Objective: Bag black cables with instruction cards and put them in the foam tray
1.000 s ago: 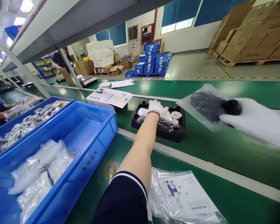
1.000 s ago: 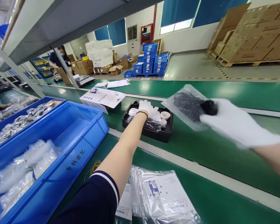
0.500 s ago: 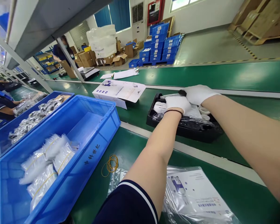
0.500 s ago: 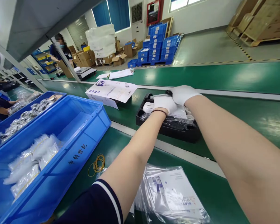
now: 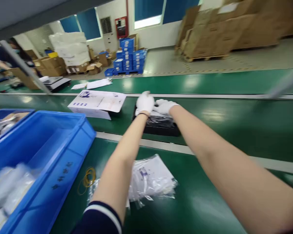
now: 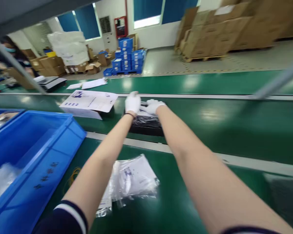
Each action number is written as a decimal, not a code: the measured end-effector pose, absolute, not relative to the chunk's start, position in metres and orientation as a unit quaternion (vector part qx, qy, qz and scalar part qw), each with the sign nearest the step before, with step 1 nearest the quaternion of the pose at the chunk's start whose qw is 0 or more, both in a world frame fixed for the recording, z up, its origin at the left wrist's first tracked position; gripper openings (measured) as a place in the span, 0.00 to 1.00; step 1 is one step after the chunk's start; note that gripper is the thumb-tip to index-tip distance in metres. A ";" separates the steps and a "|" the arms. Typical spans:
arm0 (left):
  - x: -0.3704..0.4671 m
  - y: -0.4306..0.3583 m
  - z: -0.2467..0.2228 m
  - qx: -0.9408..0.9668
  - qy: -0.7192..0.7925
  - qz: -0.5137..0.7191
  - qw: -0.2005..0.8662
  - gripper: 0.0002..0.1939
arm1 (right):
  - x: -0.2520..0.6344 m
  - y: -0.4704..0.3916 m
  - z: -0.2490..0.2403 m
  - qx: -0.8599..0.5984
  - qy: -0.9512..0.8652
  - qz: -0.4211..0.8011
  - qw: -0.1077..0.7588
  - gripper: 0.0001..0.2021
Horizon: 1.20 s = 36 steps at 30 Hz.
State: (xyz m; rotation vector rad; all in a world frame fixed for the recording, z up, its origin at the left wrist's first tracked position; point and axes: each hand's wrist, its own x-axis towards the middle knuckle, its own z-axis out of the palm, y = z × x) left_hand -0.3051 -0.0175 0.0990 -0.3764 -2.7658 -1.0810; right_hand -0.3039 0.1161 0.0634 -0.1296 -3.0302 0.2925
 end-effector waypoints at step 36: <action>-0.004 0.001 0.022 -0.239 -0.755 -0.576 -0.203 0.18 | 0.114 0.206 0.068 -0.390 -0.895 0.040 0.212 0.19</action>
